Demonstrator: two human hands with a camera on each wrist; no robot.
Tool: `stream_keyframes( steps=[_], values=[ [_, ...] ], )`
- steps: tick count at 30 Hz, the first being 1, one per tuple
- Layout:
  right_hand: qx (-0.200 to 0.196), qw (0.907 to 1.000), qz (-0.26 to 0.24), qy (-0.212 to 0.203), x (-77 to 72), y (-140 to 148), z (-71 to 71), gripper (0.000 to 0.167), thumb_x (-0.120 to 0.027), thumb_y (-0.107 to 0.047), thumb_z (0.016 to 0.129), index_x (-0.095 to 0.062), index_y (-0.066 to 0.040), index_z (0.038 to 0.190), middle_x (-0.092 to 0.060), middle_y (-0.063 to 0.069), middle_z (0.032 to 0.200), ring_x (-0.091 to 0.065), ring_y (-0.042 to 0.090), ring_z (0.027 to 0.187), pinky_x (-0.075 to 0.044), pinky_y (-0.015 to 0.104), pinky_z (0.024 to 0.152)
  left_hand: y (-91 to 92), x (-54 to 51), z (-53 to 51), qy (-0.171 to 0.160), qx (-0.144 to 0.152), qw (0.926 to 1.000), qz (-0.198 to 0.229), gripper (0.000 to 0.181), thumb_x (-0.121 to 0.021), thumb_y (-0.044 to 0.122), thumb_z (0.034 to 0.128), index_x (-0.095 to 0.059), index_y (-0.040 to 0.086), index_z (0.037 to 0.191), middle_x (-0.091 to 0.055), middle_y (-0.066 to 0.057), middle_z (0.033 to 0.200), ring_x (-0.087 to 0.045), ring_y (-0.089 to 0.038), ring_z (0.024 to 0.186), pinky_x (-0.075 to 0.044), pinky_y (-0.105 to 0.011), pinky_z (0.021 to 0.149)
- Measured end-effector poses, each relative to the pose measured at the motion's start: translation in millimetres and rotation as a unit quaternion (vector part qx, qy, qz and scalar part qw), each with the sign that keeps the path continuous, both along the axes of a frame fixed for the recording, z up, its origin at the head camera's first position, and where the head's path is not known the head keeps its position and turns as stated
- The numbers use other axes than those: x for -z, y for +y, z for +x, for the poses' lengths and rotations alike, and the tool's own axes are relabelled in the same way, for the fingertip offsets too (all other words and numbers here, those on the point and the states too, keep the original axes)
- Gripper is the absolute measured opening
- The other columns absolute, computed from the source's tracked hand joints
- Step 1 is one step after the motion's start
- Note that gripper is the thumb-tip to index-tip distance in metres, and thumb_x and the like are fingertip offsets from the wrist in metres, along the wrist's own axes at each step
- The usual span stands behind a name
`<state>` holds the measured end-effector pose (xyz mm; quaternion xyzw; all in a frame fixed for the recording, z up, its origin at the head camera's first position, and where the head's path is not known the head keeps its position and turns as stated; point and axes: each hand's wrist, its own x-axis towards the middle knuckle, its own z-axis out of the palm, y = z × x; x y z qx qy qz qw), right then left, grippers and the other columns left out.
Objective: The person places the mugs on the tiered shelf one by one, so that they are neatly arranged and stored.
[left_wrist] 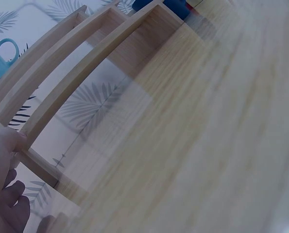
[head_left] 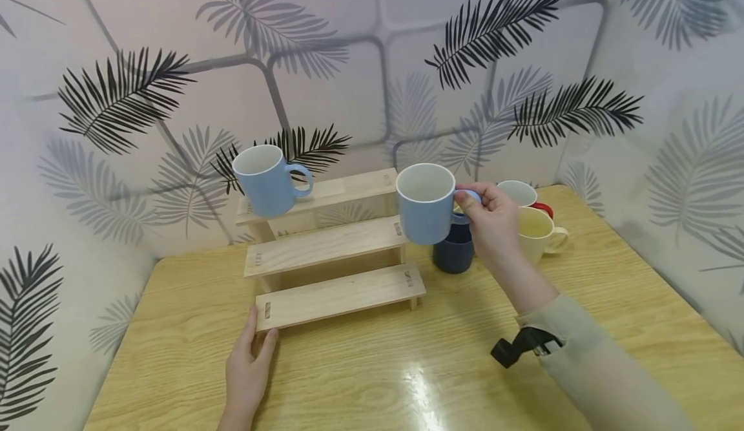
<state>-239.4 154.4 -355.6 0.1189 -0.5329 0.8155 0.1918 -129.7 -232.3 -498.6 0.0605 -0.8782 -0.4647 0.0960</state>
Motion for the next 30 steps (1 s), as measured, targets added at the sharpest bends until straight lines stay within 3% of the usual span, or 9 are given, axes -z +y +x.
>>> stream_keyframes(
  steps=[4, 7, 14, 21, 30],
  values=[
    [0.011, 0.9996, 0.025, 0.000, -10.4, -16, -16.2, 0.014, -0.064, 0.004, 0.089, -0.068, -0.009, 0.085, -0.068, 0.002, 0.086, -0.058, 0.011, 0.081, -0.049, 0.017, 0.069, 0.0, 0.0, -0.5, -0.003, -0.001, 1.0000, 0.001, 0.071, -0.052, 0.042, 0.0975, -0.020, 0.011, 0.153, -0.022, -0.012, 0.155, -0.021, -0.038, 0.140, -0.024, -0.052, 0.112],
    [0.022, 0.9989, 0.040, 0.009, -17.3, -26, -26.8, 0.002, -0.068, -0.001, 0.087, -0.068, -0.003, 0.088, -0.067, 0.004, 0.086, -0.059, 0.012, 0.081, -0.051, 0.019, 0.071, 0.1, -0.2, -0.6, -0.004, 0.001, 1.0000, 0.002, 0.071, -0.052, 0.042, 0.0976, -0.019, 0.011, 0.153, -0.021, -0.013, 0.155, -0.021, -0.038, 0.139, -0.024, -0.053, 0.112],
    [0.053, 0.9955, 0.078, 0.002, -29.9, -51, -47.8, 0.017, -0.071, -0.006, 0.086, -0.065, 0.008, 0.093, -0.062, 0.001, 0.088, -0.057, 0.012, 0.082, -0.049, 0.021, 0.072, 0.5, -1.3, -0.6, -0.002, 0.003, 1.0000, -0.001, 0.071, -0.052, 0.042, 0.0978, -0.019, 0.011, 0.153, -0.021, -0.013, 0.154, -0.021, -0.039, 0.139, -0.025, -0.054, 0.112],
    [0.063, 0.9926, 0.101, -0.022, -32.9, -70, -66.3, 0.018, -0.073, -0.010, 0.086, -0.066, 0.005, 0.094, -0.063, 0.000, 0.084, -0.058, 0.011, 0.081, -0.049, 0.021, 0.069, 1.0, -2.7, -0.2, -0.010, 0.000, 1.0000, 0.000, 0.071, -0.051, 0.043, 0.0976, -0.018, 0.014, 0.153, -0.021, -0.013, 0.154, -0.021, -0.039, 0.139, -0.024, -0.053, 0.112],
    [0.059, 0.9924, 0.093, -0.055, -33.6, -89, -84.6, 0.020, -0.074, -0.010, 0.085, -0.066, 0.004, 0.095, -0.063, -0.001, 0.081, -0.059, 0.011, 0.079, -0.049, 0.023, 0.068, 1.9, -3.8, 0.9, -0.018, -0.004, 0.9998, -0.002, 0.071, -0.051, 0.044, 0.0975, -0.018, 0.015, 0.153, -0.021, -0.014, 0.154, -0.020, -0.039, 0.139, -0.023, -0.054, 0.112]
  ],
)
